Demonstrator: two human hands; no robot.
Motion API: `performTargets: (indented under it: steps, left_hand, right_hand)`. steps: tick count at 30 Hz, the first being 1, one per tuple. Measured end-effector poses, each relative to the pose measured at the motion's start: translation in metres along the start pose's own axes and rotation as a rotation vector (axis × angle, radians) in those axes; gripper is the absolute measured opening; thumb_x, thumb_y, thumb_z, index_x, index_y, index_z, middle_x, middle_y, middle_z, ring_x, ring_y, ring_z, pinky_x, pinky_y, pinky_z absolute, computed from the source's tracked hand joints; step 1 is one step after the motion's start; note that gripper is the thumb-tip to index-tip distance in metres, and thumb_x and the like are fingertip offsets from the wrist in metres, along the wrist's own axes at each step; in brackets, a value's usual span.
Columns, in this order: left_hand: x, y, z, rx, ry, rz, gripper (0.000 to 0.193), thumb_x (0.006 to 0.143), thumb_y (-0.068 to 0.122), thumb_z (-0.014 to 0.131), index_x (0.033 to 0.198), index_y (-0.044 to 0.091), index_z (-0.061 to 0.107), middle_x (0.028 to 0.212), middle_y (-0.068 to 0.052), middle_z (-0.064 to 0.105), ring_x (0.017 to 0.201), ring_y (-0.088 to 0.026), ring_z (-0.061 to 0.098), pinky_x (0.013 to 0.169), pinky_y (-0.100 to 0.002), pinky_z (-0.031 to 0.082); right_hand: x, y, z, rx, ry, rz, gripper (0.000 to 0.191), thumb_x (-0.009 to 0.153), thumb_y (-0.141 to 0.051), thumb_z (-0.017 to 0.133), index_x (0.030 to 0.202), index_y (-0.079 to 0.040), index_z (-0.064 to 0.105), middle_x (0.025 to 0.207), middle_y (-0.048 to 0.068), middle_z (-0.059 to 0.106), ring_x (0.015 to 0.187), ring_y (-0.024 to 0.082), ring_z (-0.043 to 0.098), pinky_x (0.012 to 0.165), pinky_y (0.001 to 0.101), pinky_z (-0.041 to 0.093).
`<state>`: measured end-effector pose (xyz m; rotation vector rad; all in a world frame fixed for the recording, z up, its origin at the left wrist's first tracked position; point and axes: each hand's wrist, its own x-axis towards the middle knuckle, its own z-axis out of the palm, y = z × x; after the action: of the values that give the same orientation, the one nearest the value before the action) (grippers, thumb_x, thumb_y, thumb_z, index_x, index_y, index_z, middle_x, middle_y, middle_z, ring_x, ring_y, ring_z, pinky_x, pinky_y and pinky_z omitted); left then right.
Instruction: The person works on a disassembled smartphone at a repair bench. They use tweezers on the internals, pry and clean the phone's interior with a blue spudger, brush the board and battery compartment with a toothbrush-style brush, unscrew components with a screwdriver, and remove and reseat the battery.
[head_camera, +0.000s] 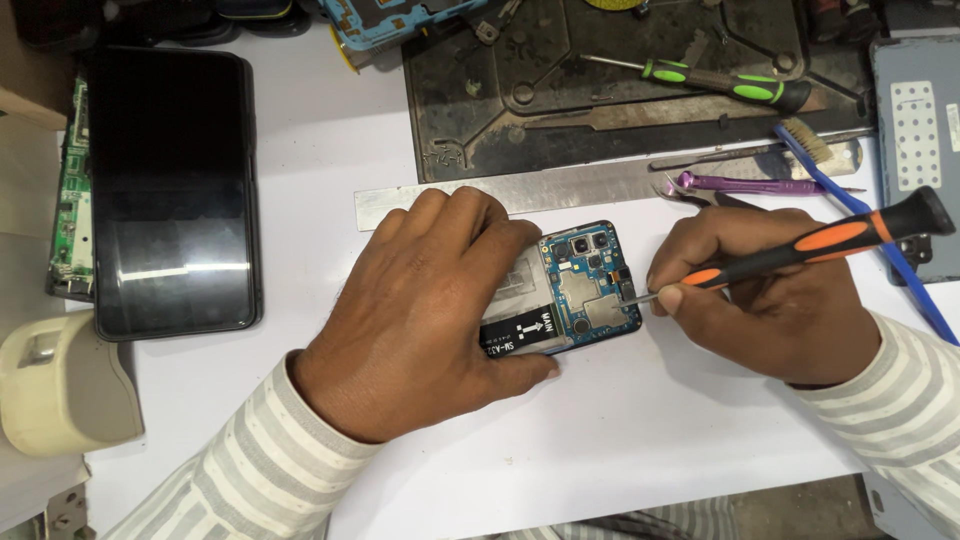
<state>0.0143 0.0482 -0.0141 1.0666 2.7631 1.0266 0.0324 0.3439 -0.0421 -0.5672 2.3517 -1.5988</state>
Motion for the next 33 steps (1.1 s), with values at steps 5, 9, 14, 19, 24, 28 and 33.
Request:
performTargets:
  steps: [5, 9, 14, 19, 24, 28, 33]
  left_hand:
    - [-0.001, -0.001, 0.000, 0.002, -0.004, -0.006, 0.085, 0.052, 0.041, 0.097, 0.119, -0.001, 0.066, 0.105, -0.012, 0.058, 0.094, -0.028, 0.054, 0.076, -0.042, 0.043]
    - [-0.001, -0.001, 0.000, -0.004, -0.003, -0.004, 0.085, 0.052, 0.041, 0.097, 0.120, -0.001, 0.066, 0.105, -0.012, 0.058, 0.093, -0.028, 0.054, 0.076, -0.042, 0.043]
    - [-0.001, -0.002, 0.000, 0.000, 0.000, 0.004, 0.086, 0.052, 0.041, 0.097, 0.120, -0.001, 0.066, 0.105, -0.012, 0.058, 0.093, -0.028, 0.054, 0.076, -0.042, 0.042]
    - [-0.001, -0.002, 0.001, -0.004, -0.001, -0.002, 0.086, 0.052, 0.041, 0.097, 0.120, -0.001, 0.066, 0.105, -0.011, 0.058, 0.094, -0.028, 0.054, 0.076, -0.042, 0.043]
    - [-0.002, -0.002, 0.001, -0.005, 0.001, -0.004, 0.084, 0.052, 0.041, 0.097, 0.119, -0.001, 0.066, 0.104, -0.012, 0.058, 0.094, -0.028, 0.054, 0.078, -0.042, 0.043]
    - [-0.001, -0.002, 0.000, 0.000, -0.002, -0.007, 0.085, 0.052, 0.041, 0.096, 0.119, 0.000, 0.066, 0.105, -0.011, 0.058, 0.094, -0.029, 0.054, 0.077, -0.042, 0.043]
    - [0.000, -0.002, 0.000, -0.009, -0.009, -0.010, 0.084, 0.052, 0.041, 0.097, 0.119, 0.000, 0.066, 0.104, -0.011, 0.058, 0.094, -0.028, 0.054, 0.078, -0.042, 0.043]
  right_hand:
    - [0.002, -0.004, 0.002, -0.028, 0.032, 0.031, 0.005, 0.092, -0.005, 0.067, 0.096, -0.001, 0.068, 0.087, 0.006, 0.074, 0.080, 0.010, 0.068, 0.072, 0.0258, 0.055]
    - [0.006, -0.007, 0.003, -0.090, 0.013, -0.006, 0.010, 0.092, -0.007, 0.071, 0.099, -0.001, 0.072, 0.090, 0.006, 0.075, 0.081, 0.011, 0.070, 0.073, 0.0258, 0.057]
    - [0.009, -0.010, 0.004, -0.136, 0.016, 0.017, 0.011, 0.089, -0.009, 0.073, 0.099, -0.002, 0.074, 0.087, 0.005, 0.076, 0.077, 0.011, 0.071, 0.069, 0.0256, 0.057]
    - [0.010, -0.011, 0.004, -0.107, -0.001, -0.006, 0.010, 0.090, -0.007, 0.072, 0.099, -0.002, 0.074, 0.089, 0.005, 0.077, 0.079, 0.011, 0.072, 0.071, 0.0252, 0.058]
    - [0.009, -0.010, 0.004, -0.137, -0.003, -0.025, 0.007, 0.089, -0.005, 0.072, 0.095, -0.002, 0.074, 0.087, 0.005, 0.077, 0.077, 0.011, 0.071, 0.069, 0.0243, 0.056]
    - [0.008, -0.009, 0.005, -0.071, -0.001, 0.002, 0.008, 0.091, -0.005, 0.071, 0.099, -0.002, 0.072, 0.091, 0.006, 0.076, 0.084, 0.012, 0.073, 0.075, 0.0260, 0.059]
    - [0.009, -0.009, 0.005, -0.074, 0.016, -0.009, 0.009, 0.092, -0.005, 0.070, 0.100, -0.003, 0.069, 0.095, 0.006, 0.076, 0.088, 0.012, 0.074, 0.079, 0.0270, 0.060]
